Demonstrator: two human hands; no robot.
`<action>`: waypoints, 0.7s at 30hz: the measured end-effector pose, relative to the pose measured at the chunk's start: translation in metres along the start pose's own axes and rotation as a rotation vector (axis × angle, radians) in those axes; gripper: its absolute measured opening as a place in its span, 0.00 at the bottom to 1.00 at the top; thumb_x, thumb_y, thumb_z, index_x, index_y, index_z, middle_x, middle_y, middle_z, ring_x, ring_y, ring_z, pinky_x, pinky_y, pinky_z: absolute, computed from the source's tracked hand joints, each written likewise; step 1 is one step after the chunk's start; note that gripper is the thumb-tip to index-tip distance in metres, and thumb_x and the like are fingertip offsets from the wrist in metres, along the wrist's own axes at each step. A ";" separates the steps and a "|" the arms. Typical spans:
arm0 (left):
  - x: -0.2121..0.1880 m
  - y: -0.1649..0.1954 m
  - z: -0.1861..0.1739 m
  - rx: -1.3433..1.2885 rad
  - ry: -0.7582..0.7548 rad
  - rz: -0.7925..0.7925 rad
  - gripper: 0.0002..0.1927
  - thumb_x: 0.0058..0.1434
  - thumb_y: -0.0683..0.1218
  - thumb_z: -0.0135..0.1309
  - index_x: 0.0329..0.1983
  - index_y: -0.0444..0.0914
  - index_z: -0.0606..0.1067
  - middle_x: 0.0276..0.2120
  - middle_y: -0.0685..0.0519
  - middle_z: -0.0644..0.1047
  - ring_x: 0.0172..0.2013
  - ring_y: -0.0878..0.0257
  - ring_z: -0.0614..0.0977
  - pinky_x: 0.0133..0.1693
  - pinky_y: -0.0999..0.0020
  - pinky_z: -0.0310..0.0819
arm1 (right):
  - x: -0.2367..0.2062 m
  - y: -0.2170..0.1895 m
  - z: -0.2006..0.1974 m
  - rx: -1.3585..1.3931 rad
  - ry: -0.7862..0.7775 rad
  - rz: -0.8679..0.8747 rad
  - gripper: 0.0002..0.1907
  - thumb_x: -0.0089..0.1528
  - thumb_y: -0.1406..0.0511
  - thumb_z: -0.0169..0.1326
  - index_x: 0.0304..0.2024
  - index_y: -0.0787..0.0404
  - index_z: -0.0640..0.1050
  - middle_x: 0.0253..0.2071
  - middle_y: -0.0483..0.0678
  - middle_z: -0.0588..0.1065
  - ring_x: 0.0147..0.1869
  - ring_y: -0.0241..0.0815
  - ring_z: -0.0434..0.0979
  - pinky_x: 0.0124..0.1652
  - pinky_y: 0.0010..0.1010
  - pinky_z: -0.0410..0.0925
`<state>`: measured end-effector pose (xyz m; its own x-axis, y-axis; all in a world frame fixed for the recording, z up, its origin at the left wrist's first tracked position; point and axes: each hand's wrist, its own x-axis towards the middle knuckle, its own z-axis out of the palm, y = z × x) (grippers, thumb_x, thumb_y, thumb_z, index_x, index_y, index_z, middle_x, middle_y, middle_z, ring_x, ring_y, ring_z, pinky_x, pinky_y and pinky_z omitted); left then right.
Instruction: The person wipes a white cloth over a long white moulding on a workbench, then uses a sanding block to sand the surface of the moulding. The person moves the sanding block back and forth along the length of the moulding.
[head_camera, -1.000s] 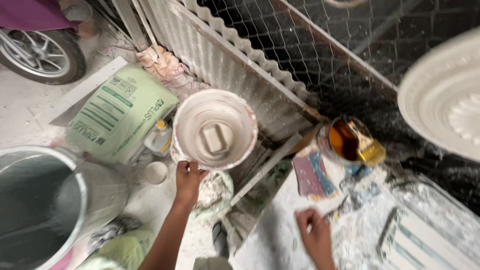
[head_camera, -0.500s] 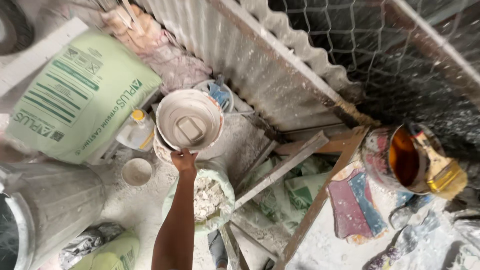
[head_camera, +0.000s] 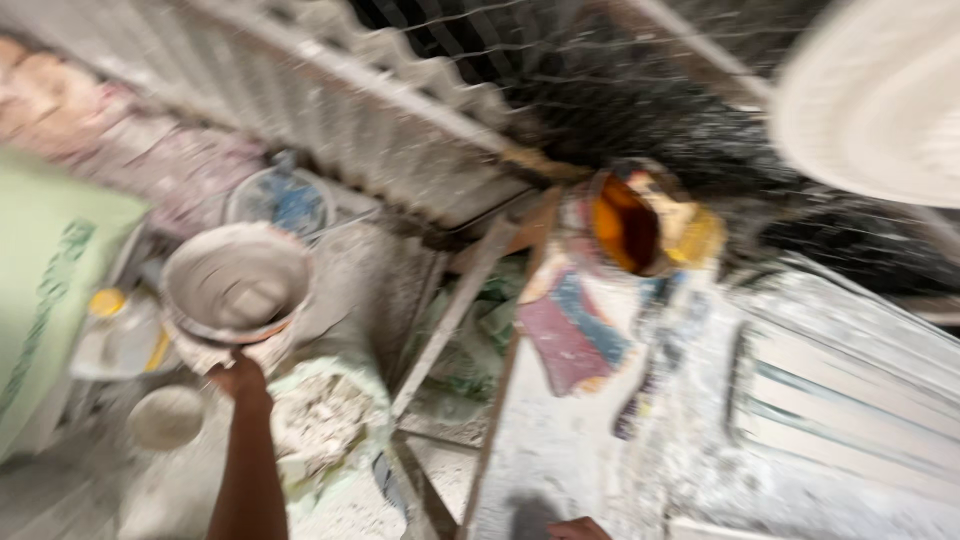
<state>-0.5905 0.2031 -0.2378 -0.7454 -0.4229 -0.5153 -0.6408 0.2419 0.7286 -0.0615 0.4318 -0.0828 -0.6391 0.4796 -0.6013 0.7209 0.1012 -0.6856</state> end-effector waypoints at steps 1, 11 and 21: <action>-0.014 -0.003 -0.003 -0.025 -0.044 0.132 0.29 0.73 0.51 0.53 0.66 0.27 0.59 0.61 0.34 0.67 0.58 0.44 0.72 0.57 0.50 0.68 | -0.008 -0.004 -0.002 0.009 0.020 -0.026 0.07 0.64 0.70 0.55 0.38 0.64 0.84 0.28 0.48 0.79 0.35 0.37 0.82 0.36 0.30 0.74; -0.336 0.008 -0.026 -0.238 -0.768 0.815 0.06 0.72 0.40 0.49 0.51 0.37 0.71 0.51 0.47 0.79 0.48 0.57 0.81 0.44 0.62 0.77 | -0.101 -0.058 -0.020 0.075 0.386 -0.033 0.12 0.63 0.72 0.52 0.41 0.62 0.86 0.31 0.49 0.83 0.38 0.37 0.87 0.39 0.30 0.76; -0.521 0.022 0.092 0.844 -0.758 1.604 0.18 0.64 0.42 0.54 0.58 0.37 0.71 0.50 0.43 0.74 0.54 0.49 0.75 0.54 0.53 0.70 | -0.156 -0.050 -0.067 0.115 0.415 -0.139 0.13 0.64 0.72 0.49 0.45 0.63 0.84 0.33 0.50 0.82 0.40 0.38 0.85 0.43 0.29 0.75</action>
<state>-0.2327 0.5090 0.0053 -0.3952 0.9160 0.0687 0.8540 0.3388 0.3947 0.0204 0.4099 0.0725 -0.5494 0.7795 -0.3009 0.5863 0.1031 -0.8035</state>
